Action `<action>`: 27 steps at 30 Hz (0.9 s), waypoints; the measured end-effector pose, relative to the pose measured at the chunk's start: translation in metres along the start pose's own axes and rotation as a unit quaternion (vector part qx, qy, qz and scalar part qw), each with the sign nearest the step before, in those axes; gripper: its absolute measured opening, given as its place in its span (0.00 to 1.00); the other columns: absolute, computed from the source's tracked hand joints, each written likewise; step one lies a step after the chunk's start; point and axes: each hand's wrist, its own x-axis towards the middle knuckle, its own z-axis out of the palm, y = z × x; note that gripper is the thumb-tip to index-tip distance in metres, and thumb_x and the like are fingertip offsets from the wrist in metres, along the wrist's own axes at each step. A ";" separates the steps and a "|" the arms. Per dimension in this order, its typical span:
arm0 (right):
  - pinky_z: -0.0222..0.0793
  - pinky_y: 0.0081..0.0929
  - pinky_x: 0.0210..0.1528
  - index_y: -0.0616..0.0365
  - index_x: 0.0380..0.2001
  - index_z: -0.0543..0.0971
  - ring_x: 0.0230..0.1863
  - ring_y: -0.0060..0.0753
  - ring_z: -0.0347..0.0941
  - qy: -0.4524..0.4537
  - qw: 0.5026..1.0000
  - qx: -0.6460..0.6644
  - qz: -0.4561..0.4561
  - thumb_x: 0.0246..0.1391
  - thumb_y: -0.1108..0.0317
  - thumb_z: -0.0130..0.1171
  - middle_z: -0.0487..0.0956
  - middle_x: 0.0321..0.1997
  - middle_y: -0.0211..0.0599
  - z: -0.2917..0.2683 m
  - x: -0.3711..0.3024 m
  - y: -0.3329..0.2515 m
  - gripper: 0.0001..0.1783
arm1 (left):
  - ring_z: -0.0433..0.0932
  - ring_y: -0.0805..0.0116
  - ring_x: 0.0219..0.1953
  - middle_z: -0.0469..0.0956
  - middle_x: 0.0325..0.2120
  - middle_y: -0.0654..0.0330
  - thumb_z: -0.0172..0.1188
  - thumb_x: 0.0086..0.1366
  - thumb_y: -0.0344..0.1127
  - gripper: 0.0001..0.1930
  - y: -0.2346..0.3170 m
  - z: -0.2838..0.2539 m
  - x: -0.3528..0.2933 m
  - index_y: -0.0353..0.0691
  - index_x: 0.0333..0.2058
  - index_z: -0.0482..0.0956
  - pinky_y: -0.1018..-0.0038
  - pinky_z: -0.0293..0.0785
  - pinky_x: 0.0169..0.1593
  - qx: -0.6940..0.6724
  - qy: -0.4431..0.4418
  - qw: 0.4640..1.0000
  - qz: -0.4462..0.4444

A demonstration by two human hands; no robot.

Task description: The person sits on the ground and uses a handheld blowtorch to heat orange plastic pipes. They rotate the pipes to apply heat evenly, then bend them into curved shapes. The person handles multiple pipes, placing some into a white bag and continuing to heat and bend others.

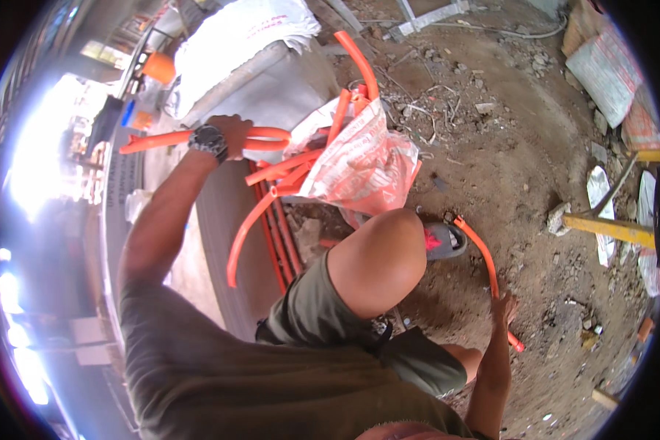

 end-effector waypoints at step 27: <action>0.79 0.38 0.52 0.58 0.38 0.82 0.50 0.43 0.75 0.074 0.672 0.231 -0.700 0.50 0.62 0.68 0.76 0.45 0.34 -0.227 -0.033 -0.421 0.14 | 0.86 0.54 0.43 0.84 0.37 0.55 0.75 0.54 0.52 0.26 0.097 0.030 0.018 0.52 0.51 0.83 0.57 0.82 0.45 -0.022 0.075 0.995 0.067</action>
